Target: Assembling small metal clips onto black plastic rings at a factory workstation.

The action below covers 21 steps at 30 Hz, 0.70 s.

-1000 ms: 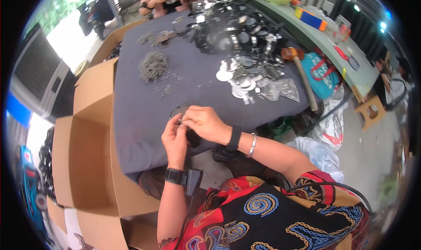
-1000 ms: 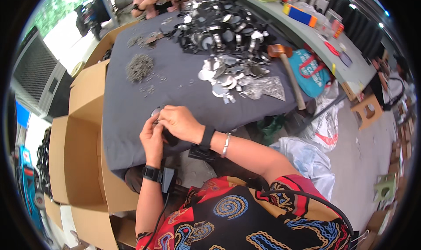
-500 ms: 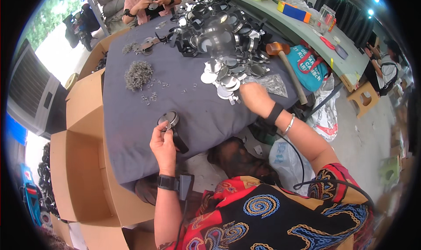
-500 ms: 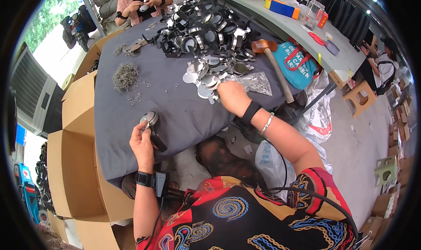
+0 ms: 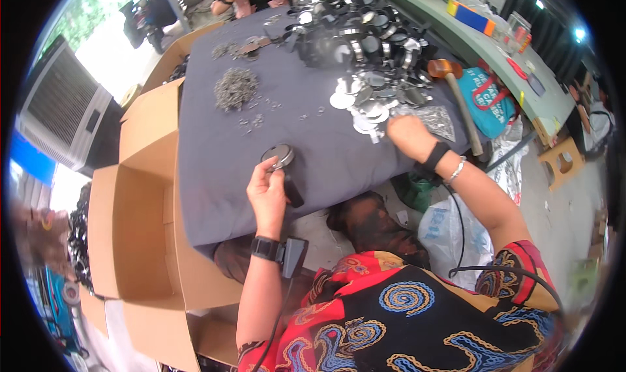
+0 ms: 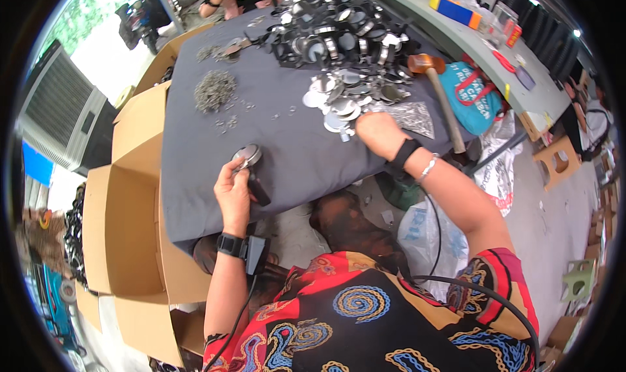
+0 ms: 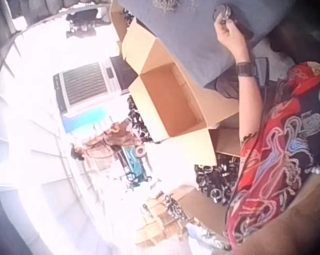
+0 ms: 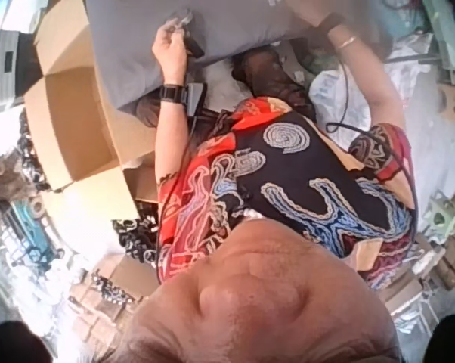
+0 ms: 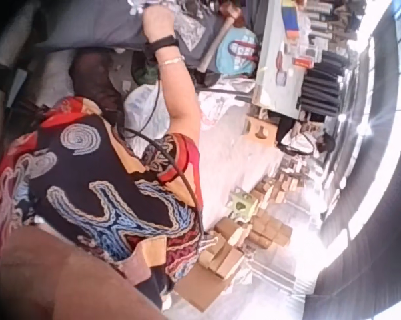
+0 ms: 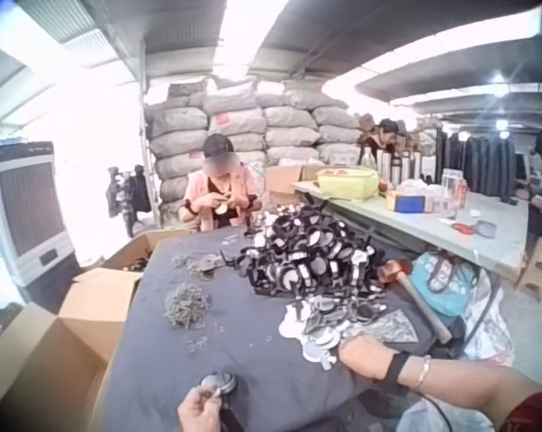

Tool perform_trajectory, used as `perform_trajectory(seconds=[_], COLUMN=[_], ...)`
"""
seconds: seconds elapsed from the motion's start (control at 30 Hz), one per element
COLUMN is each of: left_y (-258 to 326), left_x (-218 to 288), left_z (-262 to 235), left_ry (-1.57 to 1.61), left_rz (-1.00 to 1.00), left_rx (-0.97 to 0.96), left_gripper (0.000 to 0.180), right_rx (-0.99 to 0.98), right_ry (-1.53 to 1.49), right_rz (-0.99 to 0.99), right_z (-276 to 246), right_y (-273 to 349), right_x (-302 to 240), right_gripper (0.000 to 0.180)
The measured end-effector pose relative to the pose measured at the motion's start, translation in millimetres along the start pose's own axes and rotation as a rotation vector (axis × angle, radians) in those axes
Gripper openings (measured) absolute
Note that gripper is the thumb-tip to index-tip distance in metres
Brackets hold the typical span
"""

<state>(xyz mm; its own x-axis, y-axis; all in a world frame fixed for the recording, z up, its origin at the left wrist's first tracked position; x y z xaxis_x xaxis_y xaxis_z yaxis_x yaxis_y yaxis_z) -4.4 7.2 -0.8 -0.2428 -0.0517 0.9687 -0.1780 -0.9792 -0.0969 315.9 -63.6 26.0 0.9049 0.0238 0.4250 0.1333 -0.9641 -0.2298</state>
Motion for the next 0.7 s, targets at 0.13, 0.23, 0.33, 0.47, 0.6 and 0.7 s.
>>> perform_trajectory(seconds=[0.13, 0.23, 0.33, 0.47, 0.6, 0.7], left_y=[-0.2, -1.1, -2.9, -4.6, -3.3, -2.9], left_x=[0.5, 3.3, 3.7, 2.4, 4.4, 4.1], left_z=[2.6, 0.8, 0.8, 0.6, 1.9, 2.1], left_ry=[0.022, -0.016, -0.029, -0.051, -0.031, -0.051], left_rz=[-0.041, -0.038, -0.046, -0.057, -0.066, -0.059], left_rx=[0.009, 0.028, 0.032, 0.028, 0.026, 0.026], left_gripper=[0.021, 0.021, 0.020, 0.019, 0.019, 0.020], right_rx=[0.022, 0.082, 0.047, 0.021, -0.089, -0.074], right_ry=[-0.305, -0.770, -1.191, -1.600, -1.874, -2.084], right_rz=[0.165, 0.251, 0.255, 0.230, 0.326, 0.481], right_z=[-6.7, -36.5, -50.2, -47.1, -50.5, -43.8], right_y=[0.8, -13.1, -30.2, -53.2, -63.8, -67.2], right_x=[6.5, -19.1, -58.8, -114.2, -145.5, -161.2], right_gripper=[0.009, 0.009, 0.010, 0.018, 0.005, 0.005])
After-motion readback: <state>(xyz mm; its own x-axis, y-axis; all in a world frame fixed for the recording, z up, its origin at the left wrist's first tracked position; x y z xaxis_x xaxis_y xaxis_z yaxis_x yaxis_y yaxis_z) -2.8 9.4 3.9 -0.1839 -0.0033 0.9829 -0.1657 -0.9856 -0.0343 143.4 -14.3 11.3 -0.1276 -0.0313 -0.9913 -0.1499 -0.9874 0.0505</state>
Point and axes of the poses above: each hand's wrist, its own y-axis away from the middle knuckle, its own z-axis out of the palm, x = y × z, the point moved 1 cm from there along -y, towards the middle knuckle, and after that the axes turned 8 degrees about y, right-handed, at the moved point
